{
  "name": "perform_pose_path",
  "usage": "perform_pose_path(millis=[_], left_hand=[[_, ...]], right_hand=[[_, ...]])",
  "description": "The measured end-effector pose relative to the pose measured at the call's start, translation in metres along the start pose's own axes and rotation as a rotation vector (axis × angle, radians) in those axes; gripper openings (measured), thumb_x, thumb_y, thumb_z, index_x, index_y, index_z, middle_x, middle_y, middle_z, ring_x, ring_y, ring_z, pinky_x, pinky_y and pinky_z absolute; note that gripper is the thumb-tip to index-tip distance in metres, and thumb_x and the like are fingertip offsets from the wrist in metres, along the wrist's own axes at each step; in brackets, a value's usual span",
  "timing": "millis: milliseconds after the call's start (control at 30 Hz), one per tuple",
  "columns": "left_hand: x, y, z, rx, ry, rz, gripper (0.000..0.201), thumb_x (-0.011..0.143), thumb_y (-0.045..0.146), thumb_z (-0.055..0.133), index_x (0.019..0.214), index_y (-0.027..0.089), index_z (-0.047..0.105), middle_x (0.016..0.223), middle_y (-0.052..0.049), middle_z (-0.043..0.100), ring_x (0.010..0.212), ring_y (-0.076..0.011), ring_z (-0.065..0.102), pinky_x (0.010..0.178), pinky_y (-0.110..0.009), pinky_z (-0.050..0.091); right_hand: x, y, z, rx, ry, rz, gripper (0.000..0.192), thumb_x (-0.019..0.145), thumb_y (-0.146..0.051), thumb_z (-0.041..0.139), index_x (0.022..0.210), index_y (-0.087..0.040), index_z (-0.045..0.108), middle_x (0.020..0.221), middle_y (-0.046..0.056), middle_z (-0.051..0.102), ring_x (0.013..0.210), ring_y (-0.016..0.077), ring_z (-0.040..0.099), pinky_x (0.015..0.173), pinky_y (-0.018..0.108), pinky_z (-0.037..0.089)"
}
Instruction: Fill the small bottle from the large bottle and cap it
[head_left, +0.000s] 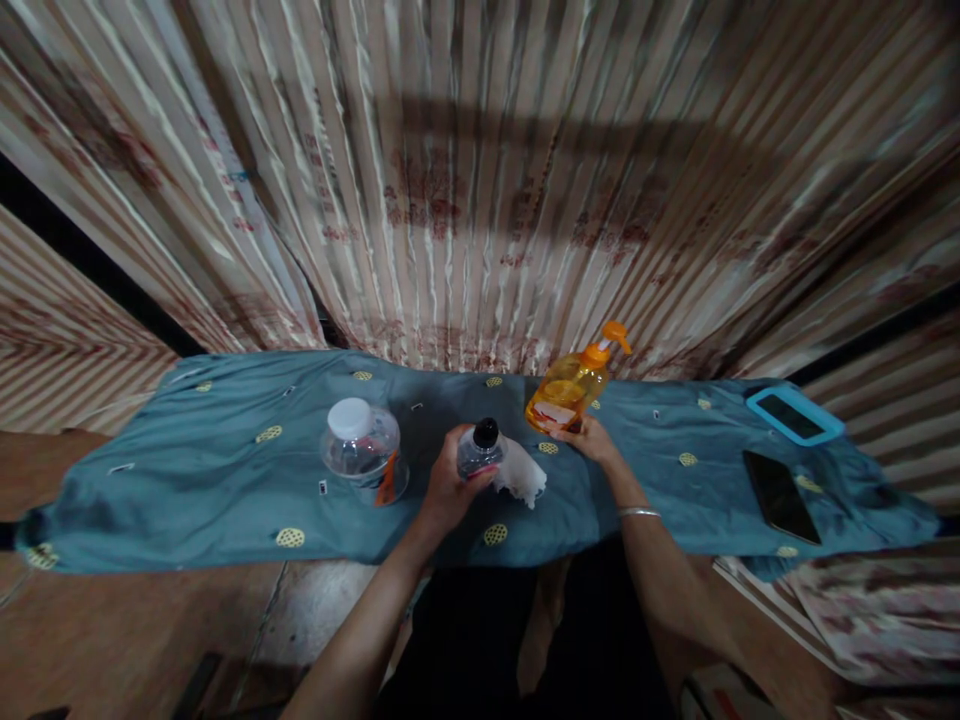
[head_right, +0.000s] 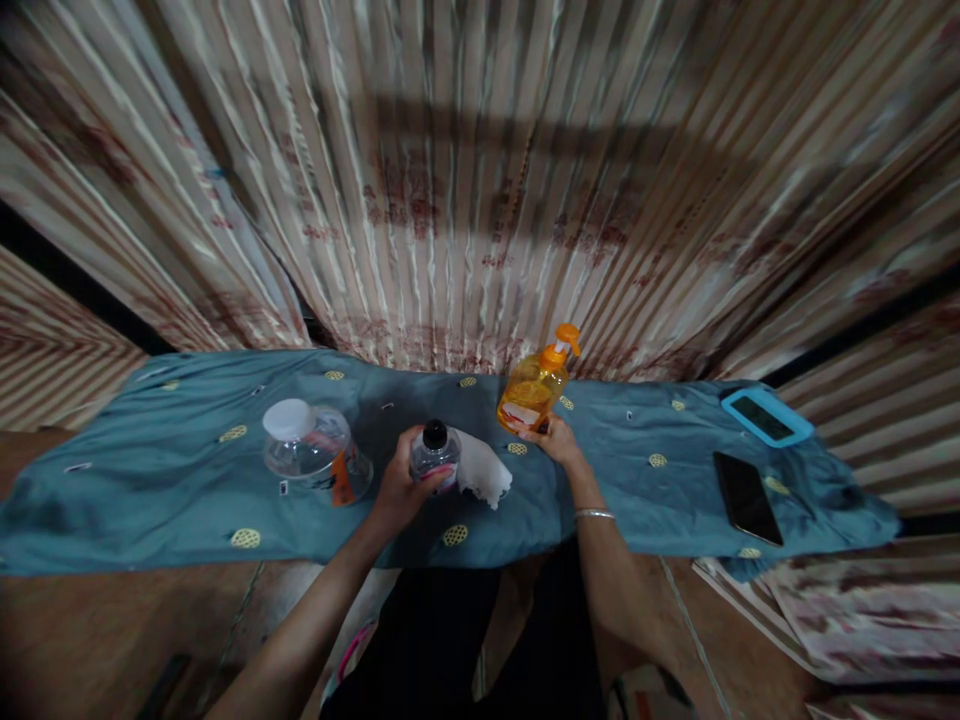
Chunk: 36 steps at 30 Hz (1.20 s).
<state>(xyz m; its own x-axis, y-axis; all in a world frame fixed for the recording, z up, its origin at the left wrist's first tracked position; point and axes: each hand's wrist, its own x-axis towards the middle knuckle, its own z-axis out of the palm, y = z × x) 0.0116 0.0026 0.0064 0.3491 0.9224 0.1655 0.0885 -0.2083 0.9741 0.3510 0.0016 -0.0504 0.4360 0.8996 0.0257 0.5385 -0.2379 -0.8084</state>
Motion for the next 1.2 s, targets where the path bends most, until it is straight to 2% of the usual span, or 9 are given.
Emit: perform_pose_path(millis=[167, 333, 433, 600, 700, 833, 1000, 1133, 1200], left_hand=[[0.0, -0.003, 0.0, 0.0, 0.001, 0.021, 0.065, 0.079, 0.042, 0.085, 0.135, 0.021, 0.058, 0.128, -0.01, 0.075, 0.118, -0.0301, 0.075, 0.106, -0.044, 0.059], [0.001, -0.01, 0.001, -0.005, 0.009, 0.086, 0.064, 0.082, 0.042, 0.086, 0.135, 0.022, 0.058, 0.13, -0.01, 0.075, 0.122, -0.0298, 0.074, 0.11, -0.044, 0.057], [0.001, -0.011, 0.001, -0.002, 0.015, 0.093, 0.066, 0.083, 0.041, 0.087, 0.138, 0.023, 0.056, 0.134, -0.01, 0.074, 0.126, -0.0299, 0.073, 0.114, -0.044, 0.055], [0.001, -0.011, 0.002, 0.007, 0.021, 0.117, 0.07, 0.084, 0.036, 0.087, 0.145, 0.024, 0.054, 0.147, -0.012, 0.07, 0.14, -0.0314, 0.067, 0.124, -0.046, 0.05], [0.002, -0.014, 0.003, 0.008, 0.013, 0.121, 0.077, 0.084, 0.037, 0.086, 0.151, 0.023, 0.051, 0.156, -0.015, 0.066, 0.147, -0.0331, 0.063, 0.128, -0.048, 0.046], [0.003, -0.023, 0.002, 0.016, 0.009, 0.124, 0.088, 0.084, 0.038, 0.085, 0.16, 0.021, 0.044, 0.163, -0.018, 0.059, 0.151, -0.0348, 0.06, 0.129, -0.05, 0.046], [0.001, -0.026, 0.003, 0.014, 0.04, 0.139, 0.083, 0.086, 0.04, 0.085, 0.158, 0.02, 0.047, 0.162, -0.019, 0.061, 0.152, -0.0352, 0.058, 0.129, -0.052, 0.045], [0.001, -0.023, 0.006, 0.005, 0.069, 0.143, 0.074, 0.085, 0.04, 0.087, 0.149, 0.022, 0.054, 0.16, -0.017, 0.062, 0.15, -0.0339, 0.06, 0.127, -0.049, 0.047], [0.001, -0.023, 0.009, 0.006, 0.076, 0.136, 0.069, 0.086, 0.04, 0.085, 0.146, 0.022, 0.055, 0.151, -0.016, 0.068, 0.141, -0.0329, 0.067, 0.123, -0.049, 0.052]], right_hand=[[-0.027, -0.005, 0.004, -0.041, 0.04, 0.096, 0.033, 0.104, -0.042, 0.078, 0.127, -0.019, 0.073, 0.126, 0.008, 0.078, 0.108, 0.0246, 0.077, 0.097, 0.049, 0.065], [-0.089, -0.028, 0.057, -0.001, 0.099, 0.082, 0.038, 0.101, -0.04, 0.081, 0.132, -0.02, 0.073, 0.145, 0.011, 0.072, 0.132, 0.0315, 0.07, 0.113, 0.059, 0.057], [-0.11, -0.05, 0.084, 0.104, 0.055, 0.035, 0.03, 0.101, -0.04, 0.08, 0.123, -0.019, 0.075, 0.139, 0.01, 0.074, 0.128, 0.0296, 0.071, 0.11, 0.056, 0.059], [-0.117, -0.088, 0.074, 0.361, 0.026, -0.025, 0.029, 0.105, -0.044, 0.076, 0.118, -0.018, 0.074, 0.114, 0.005, 0.078, 0.097, 0.0214, 0.077, 0.089, 0.043, 0.066], [-0.112, -0.117, 0.068, 0.513, 0.022, -0.073, 0.036, 0.105, -0.047, 0.074, 0.128, -0.019, 0.073, 0.122, 0.007, 0.078, 0.103, 0.0233, 0.078, 0.092, 0.045, 0.066], [-0.097, -0.146, 0.092, 0.653, 0.025, -0.068, 0.039, 0.107, -0.053, 0.07, 0.127, -0.02, 0.075, 0.13, 0.009, 0.078, 0.115, 0.0259, 0.077, 0.103, 0.051, 0.063], [-0.097, -0.136, 0.126, 0.733, 0.02, 0.062, 0.037, 0.107, -0.053, 0.07, 0.122, -0.019, 0.074, 0.12, 0.007, 0.079, 0.103, 0.0232, 0.078, 0.094, 0.046, 0.065], [-0.123, -0.115, 0.13, 0.73, 0.055, 0.127, 0.036, 0.107, -0.053, 0.07, 0.117, -0.019, 0.075, 0.112, 0.005, 0.079, 0.096, 0.0215, 0.077, 0.09, 0.044, 0.065], [-0.138, -0.117, 0.128, 0.736, 0.11, 0.128, 0.04, 0.107, -0.055, 0.068, 0.123, -0.019, 0.074, 0.121, 0.008, 0.078, 0.106, 0.0243, 0.077, 0.097, 0.049, 0.064]])
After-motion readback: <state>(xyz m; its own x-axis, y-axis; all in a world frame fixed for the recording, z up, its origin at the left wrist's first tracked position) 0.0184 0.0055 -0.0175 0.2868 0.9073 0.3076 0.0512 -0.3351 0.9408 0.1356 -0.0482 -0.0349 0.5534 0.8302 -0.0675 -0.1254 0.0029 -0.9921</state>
